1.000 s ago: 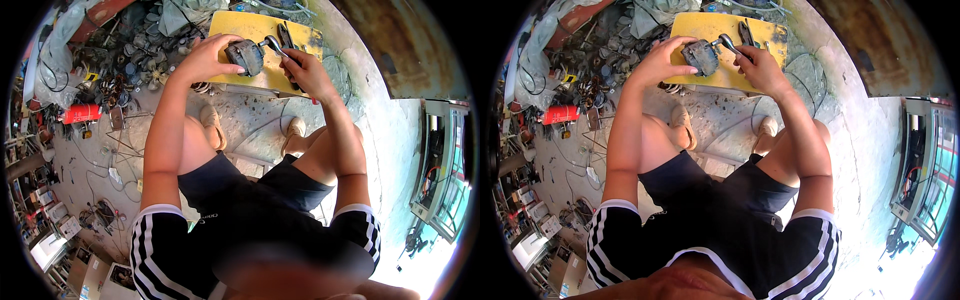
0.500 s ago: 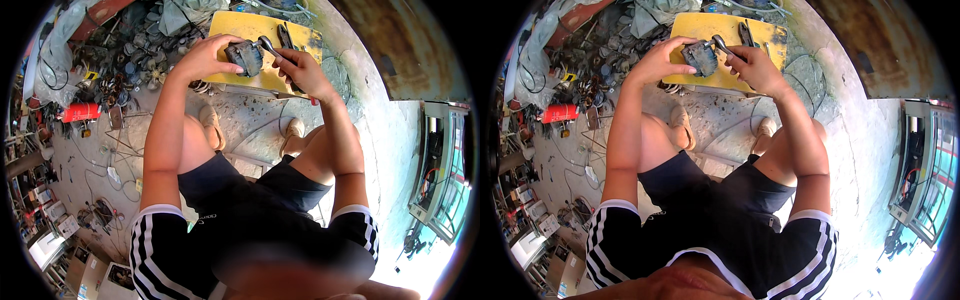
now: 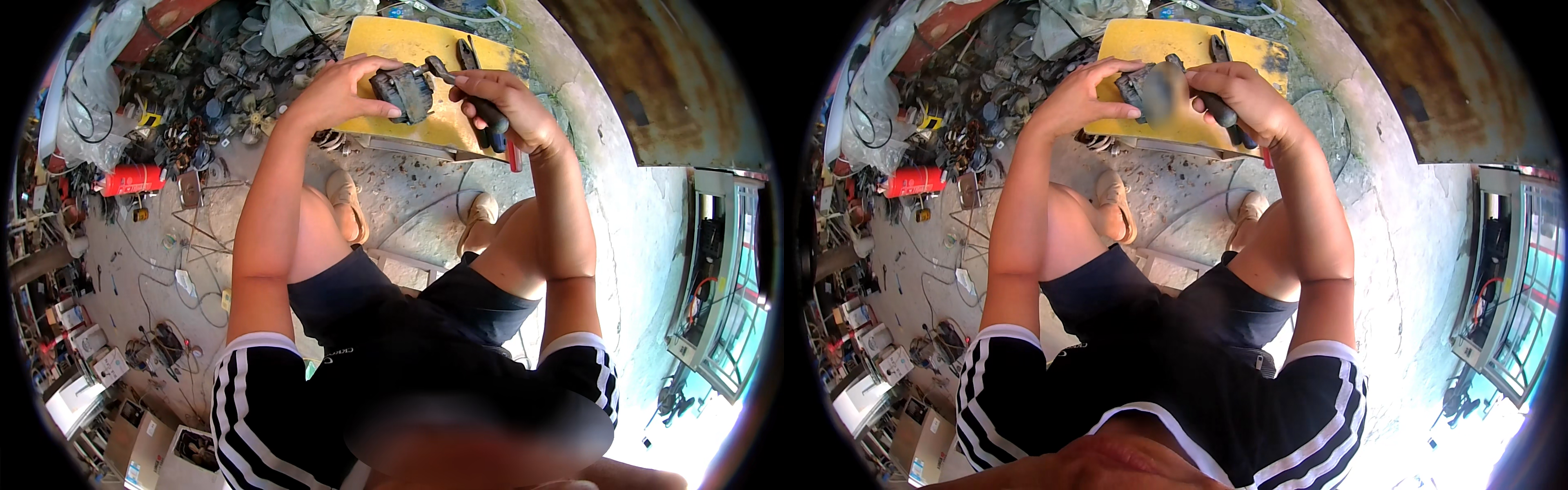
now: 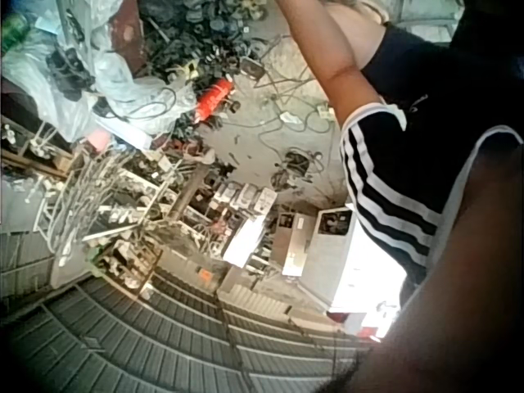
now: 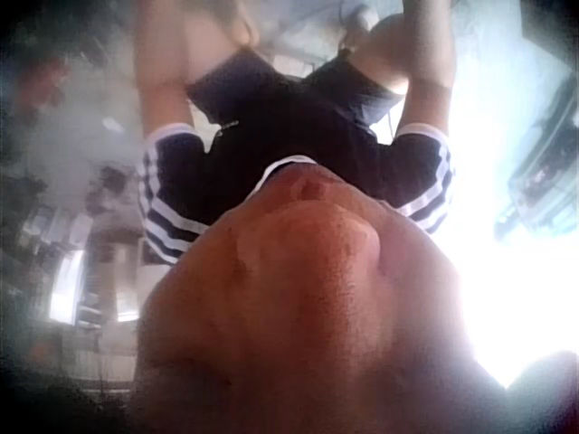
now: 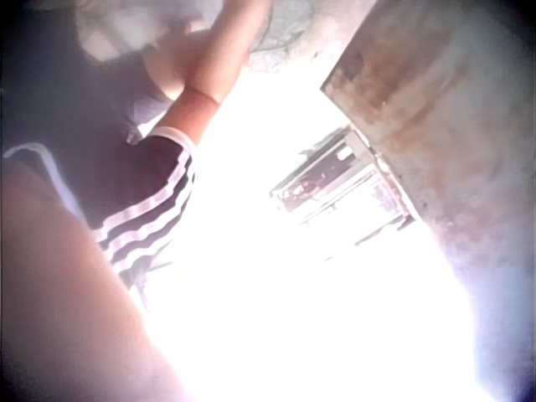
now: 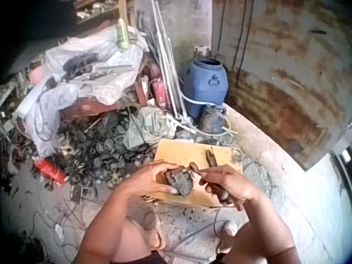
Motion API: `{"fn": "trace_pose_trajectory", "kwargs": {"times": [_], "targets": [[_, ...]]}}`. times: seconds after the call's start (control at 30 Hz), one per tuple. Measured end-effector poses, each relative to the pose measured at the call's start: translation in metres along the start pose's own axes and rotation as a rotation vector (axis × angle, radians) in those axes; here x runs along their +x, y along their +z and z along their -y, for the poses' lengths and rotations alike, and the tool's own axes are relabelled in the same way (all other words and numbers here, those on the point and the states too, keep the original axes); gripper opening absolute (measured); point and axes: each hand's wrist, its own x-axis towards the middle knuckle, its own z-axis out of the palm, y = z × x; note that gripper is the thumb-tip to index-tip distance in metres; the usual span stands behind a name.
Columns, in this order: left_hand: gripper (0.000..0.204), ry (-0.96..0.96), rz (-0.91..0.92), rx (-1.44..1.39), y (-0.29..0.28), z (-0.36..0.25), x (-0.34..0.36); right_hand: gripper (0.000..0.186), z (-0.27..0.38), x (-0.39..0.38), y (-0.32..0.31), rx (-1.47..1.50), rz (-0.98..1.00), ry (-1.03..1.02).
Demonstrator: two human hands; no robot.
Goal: The person disassembles a mechanical appliance component using pliers and a screwdriver. They remove a metal plate and manipulate internal wires while sitting on a workshop floor.
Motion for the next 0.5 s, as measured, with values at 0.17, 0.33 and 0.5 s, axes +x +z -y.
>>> {"fn": "trace_pose_trajectory", "kwargs": {"times": [0.17, 0.33, 0.5], "targets": [[0.064, 0.014, -0.002, -0.016, -0.003, 0.002, 0.0, 0.021, 0.014, 0.002, 0.008, -0.052, -0.04, 0.014], [0.068, 0.016, -0.017, -0.037, -0.002, 0.005, -0.002, 0.021, 0.04, 0.015, 0.002, -0.292, 0.132, 0.137], [0.071, 0.031, -0.036, -0.06, 0.003, 0.015, -0.001, 0.021, 0.073, 0.038, 0.009, -0.283, 0.099, 0.498]]}}
